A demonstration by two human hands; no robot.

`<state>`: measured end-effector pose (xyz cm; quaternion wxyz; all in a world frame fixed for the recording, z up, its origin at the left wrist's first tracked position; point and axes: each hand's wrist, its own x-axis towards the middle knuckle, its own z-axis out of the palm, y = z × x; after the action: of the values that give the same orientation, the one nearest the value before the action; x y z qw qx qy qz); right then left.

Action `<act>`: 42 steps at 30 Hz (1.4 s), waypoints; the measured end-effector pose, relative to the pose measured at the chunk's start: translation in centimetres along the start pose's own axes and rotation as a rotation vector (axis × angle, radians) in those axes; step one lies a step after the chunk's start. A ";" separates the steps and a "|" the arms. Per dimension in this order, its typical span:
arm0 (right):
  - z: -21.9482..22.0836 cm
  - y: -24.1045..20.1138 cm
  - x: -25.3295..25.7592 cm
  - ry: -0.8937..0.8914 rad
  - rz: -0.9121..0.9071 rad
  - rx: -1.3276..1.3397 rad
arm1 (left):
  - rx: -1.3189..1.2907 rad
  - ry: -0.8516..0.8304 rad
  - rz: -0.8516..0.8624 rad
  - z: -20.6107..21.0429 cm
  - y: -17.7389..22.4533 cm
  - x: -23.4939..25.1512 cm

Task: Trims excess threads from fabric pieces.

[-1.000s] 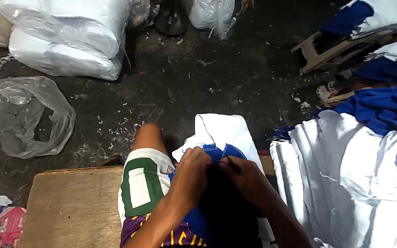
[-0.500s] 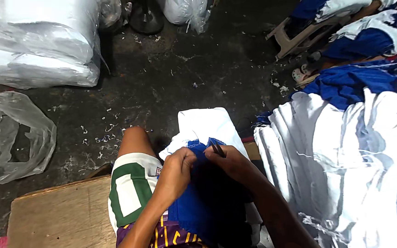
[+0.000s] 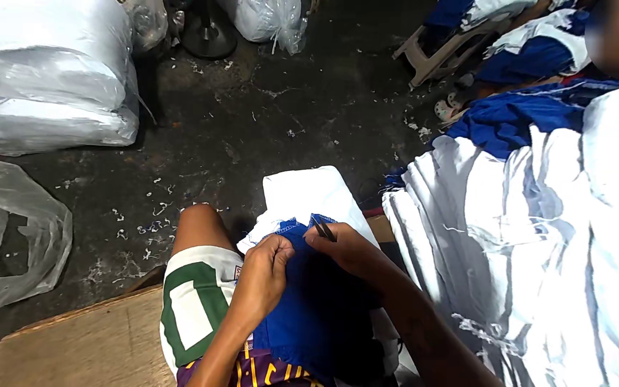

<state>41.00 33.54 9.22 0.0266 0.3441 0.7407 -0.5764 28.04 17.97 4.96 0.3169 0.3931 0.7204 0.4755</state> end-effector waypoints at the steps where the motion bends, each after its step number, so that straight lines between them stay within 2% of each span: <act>1: 0.0 -0.1 0.0 0.000 0.005 -0.005 | -0.018 -0.013 -0.007 -0.1 0.0 0.0; 7: 0.3 -0.4 0.0 0.003 0.028 -0.026 | -0.064 -0.084 -0.035 -0.6 0.0 0.0; 10: 0.3 -0.6 0.1 -0.010 0.051 -0.029 | -0.007 -0.079 0.013 -0.4 0.0 0.0; 14: 0.3 -0.8 0.0 -0.027 0.067 -0.008 | 0.162 0.046 0.091 0.3 0.3 0.2; 18: 0.5 -0.6 0.1 -0.017 0.053 -0.029 | 0.181 0.036 0.084 0.0 0.5 0.1; 23: 2.9 -1.7 -2.2 0.200 -0.028 -0.337 | 0.121 -0.018 0.024 -1.2 0.4 -0.4; 27: 3.9 -2.6 -4.8 0.344 -0.274 -0.555 | 0.139 -0.048 0.007 -1.9 0.8 -0.6; 31: 3.8 -2.7 -5.6 0.398 -0.440 -0.771 | 0.144 -0.092 -0.018 -2.4 1.1 -0.4; 36: 4.6 -1.9 -4.4 0.422 -0.457 -0.997 | 0.155 -0.132 -0.038 -2.7 1.5 -0.2; 42: 5.4 -2.0 -3.0 0.475 -0.479 -1.055 | 0.137 -0.133 -0.086 -3.0 2.0 -0.5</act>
<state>40.30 27.22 10.38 -0.1023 0.2277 0.9678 -0.0310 26.34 16.72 7.91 0.3565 0.4133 0.7447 0.3841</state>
